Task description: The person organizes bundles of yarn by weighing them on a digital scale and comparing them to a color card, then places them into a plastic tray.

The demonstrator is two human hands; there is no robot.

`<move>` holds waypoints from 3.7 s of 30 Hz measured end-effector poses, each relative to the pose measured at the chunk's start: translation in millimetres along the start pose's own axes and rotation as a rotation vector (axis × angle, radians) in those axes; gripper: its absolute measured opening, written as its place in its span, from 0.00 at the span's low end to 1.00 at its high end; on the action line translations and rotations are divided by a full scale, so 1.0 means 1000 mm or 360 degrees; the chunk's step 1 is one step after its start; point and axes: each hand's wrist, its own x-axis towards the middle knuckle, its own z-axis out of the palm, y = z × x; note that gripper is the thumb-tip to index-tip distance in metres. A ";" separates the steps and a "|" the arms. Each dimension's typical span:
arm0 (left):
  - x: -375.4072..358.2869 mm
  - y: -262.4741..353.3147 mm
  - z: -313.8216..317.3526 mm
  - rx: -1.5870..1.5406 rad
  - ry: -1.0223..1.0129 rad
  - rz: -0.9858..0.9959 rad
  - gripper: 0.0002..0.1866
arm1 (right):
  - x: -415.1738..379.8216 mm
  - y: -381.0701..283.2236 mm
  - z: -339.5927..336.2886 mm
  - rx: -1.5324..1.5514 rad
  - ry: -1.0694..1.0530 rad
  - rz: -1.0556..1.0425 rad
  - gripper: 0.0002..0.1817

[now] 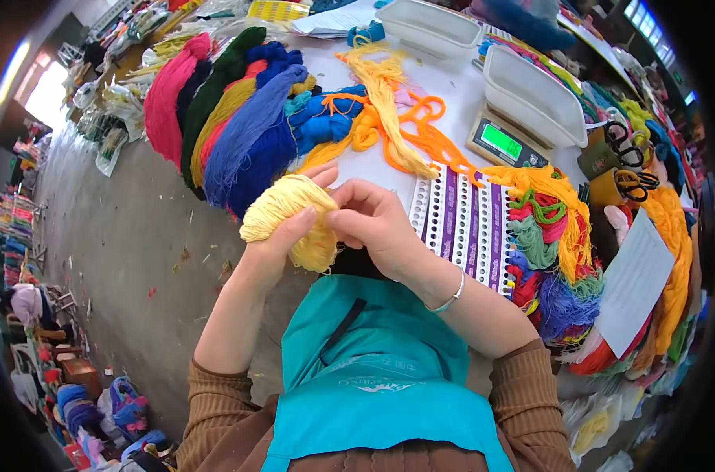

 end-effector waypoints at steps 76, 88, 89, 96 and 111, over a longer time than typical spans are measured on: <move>-0.356 -0.150 -0.337 -0.0868 0.2762 -0.0075 0.12 | 0.073 -0.432 -0.349 -0.4826 0.0905 -0.0415 0.04; -0.192 -0.157 -0.242 -0.1362 0.1680 -0.0269 0.14 | -0.051 -0.183 -0.290 -0.3442 0.1334 -0.0510 0.09; -0.182 -0.157 -0.233 -0.1360 0.1675 -0.0273 0.14 | -0.057 -0.178 -0.281 -0.3442 0.1340 -0.0506 0.09; -0.140 -0.146 -0.190 -0.1281 0.1180 -0.0232 0.13 | -0.093 -0.164 -0.259 -0.3197 0.1520 -0.0764 0.16; -0.085 -0.081 -0.087 -0.1159 0.0579 -0.0041 0.23 | -0.107 -0.164 -0.271 -0.3366 0.1521 -0.1078 0.15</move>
